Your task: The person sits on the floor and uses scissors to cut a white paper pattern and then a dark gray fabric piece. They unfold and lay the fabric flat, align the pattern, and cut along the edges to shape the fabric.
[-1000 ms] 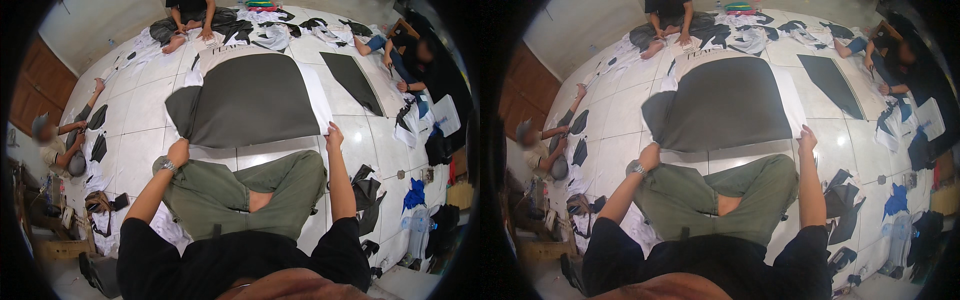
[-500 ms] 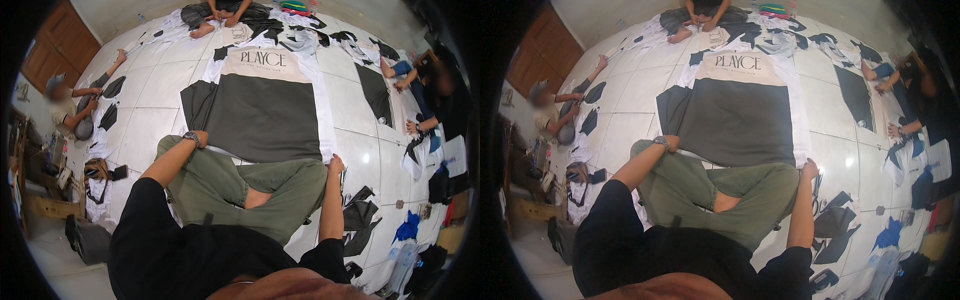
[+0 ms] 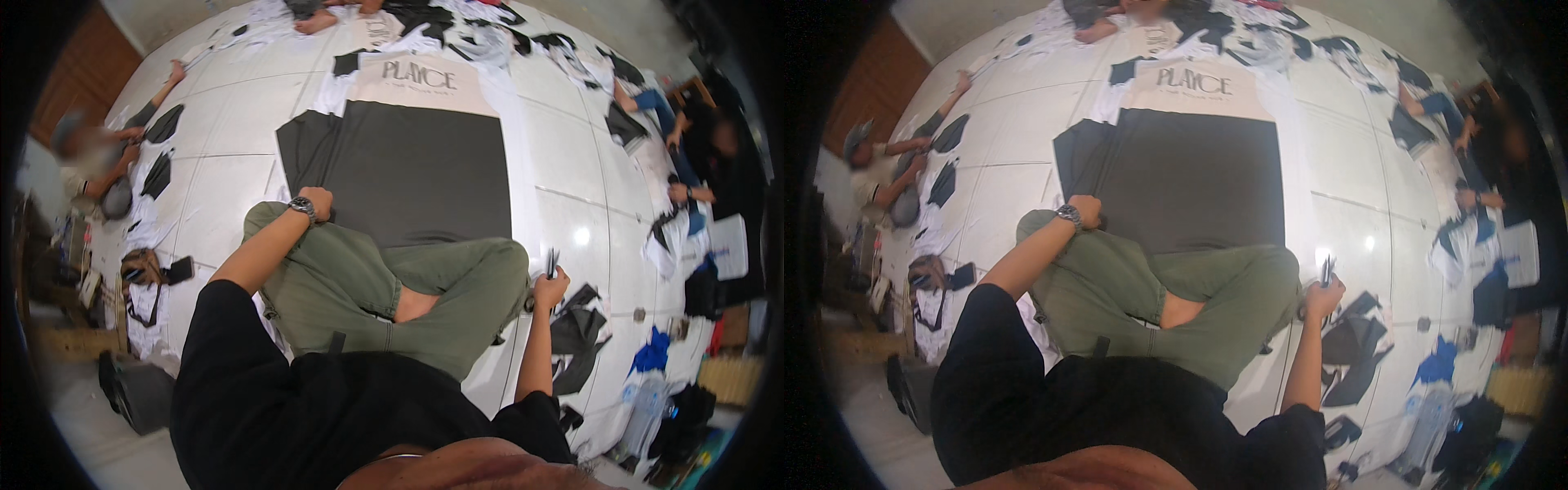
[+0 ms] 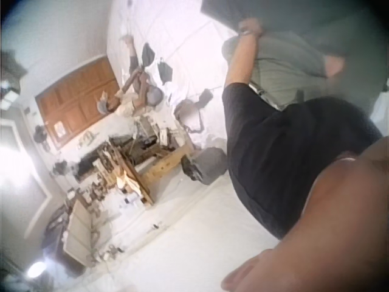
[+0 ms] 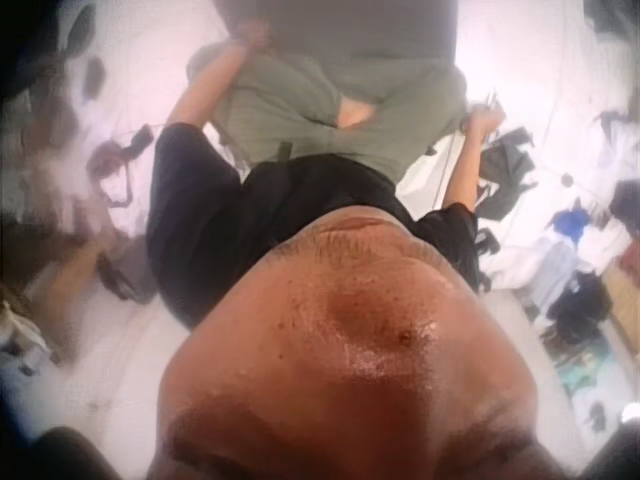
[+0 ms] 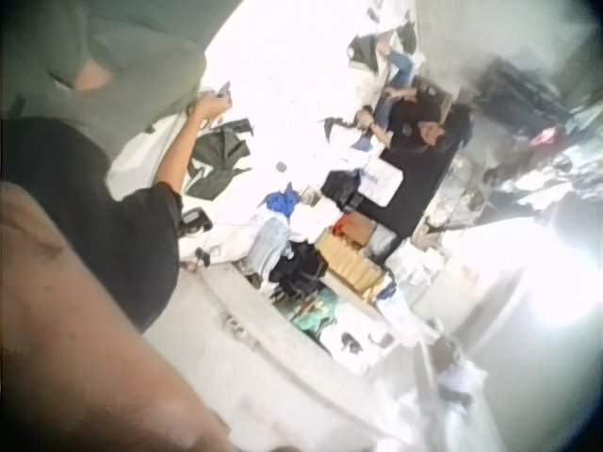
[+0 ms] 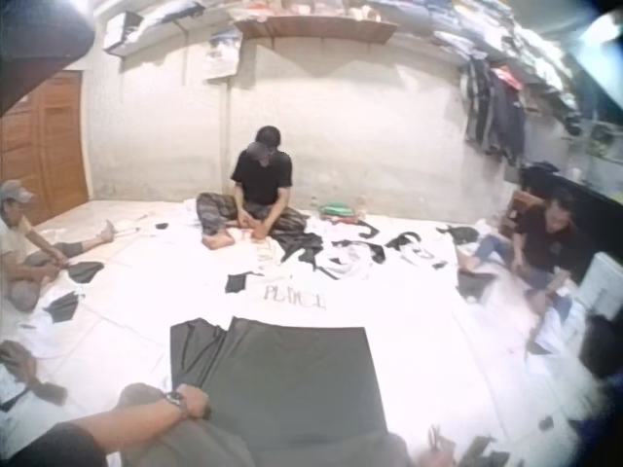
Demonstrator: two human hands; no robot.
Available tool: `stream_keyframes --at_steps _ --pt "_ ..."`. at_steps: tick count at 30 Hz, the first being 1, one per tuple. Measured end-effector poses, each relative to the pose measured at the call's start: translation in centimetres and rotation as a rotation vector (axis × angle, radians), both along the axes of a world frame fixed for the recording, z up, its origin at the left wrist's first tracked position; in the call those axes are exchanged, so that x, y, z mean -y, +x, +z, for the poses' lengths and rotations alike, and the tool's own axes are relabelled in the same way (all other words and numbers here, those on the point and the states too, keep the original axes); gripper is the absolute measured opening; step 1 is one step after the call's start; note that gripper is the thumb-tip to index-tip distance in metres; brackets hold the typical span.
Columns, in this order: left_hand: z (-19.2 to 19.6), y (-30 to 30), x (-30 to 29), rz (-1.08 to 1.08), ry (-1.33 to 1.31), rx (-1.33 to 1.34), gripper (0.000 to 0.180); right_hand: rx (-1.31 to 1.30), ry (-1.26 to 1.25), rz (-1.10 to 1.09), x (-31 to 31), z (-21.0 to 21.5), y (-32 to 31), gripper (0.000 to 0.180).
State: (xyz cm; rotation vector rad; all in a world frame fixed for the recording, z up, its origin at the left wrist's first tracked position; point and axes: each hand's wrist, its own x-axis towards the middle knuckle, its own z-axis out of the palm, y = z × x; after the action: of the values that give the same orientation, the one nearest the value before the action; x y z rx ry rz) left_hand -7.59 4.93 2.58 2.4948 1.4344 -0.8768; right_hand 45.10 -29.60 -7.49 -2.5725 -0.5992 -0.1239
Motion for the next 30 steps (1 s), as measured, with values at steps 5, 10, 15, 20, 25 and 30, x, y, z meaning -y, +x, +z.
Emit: stream_keyframes --at_steps 5,10,15,20,25,30 --pt "0.4 0.1 -0.4 0.089 -0.064 0.057 0.047 0.064 -0.182 0.132 4.3 2.1 -3.0 0.049" --pt "-0.3 -1.2 -1.9 0.270 -0.250 0.008 0.060 0.015 -0.237 0.031 4.6 2.3 -2.5 0.040" --pt "-3.3 -2.2 -3.1 0.287 -0.208 -0.032 0.059 -0.065 -0.362 0.034 6.1 2.5 -2.9 0.042" --pt "-5.3 -4.6 -6.6 0.423 -0.313 -0.098 0.051 -0.153 -0.420 0.034 7.6 3.0 -3.2 0.043" --pt "-4.3 -5.7 -6.9 0.558 -0.518 -0.226 0.057 -0.236 -0.482 0.093 8.6 3.8 -4.2 0.054" --pt "-2.9 -6.8 -5.4 0.683 -0.250 -0.122 0.052 -0.176 -0.525 0.147 9.1 3.9 -6.1 0.062"
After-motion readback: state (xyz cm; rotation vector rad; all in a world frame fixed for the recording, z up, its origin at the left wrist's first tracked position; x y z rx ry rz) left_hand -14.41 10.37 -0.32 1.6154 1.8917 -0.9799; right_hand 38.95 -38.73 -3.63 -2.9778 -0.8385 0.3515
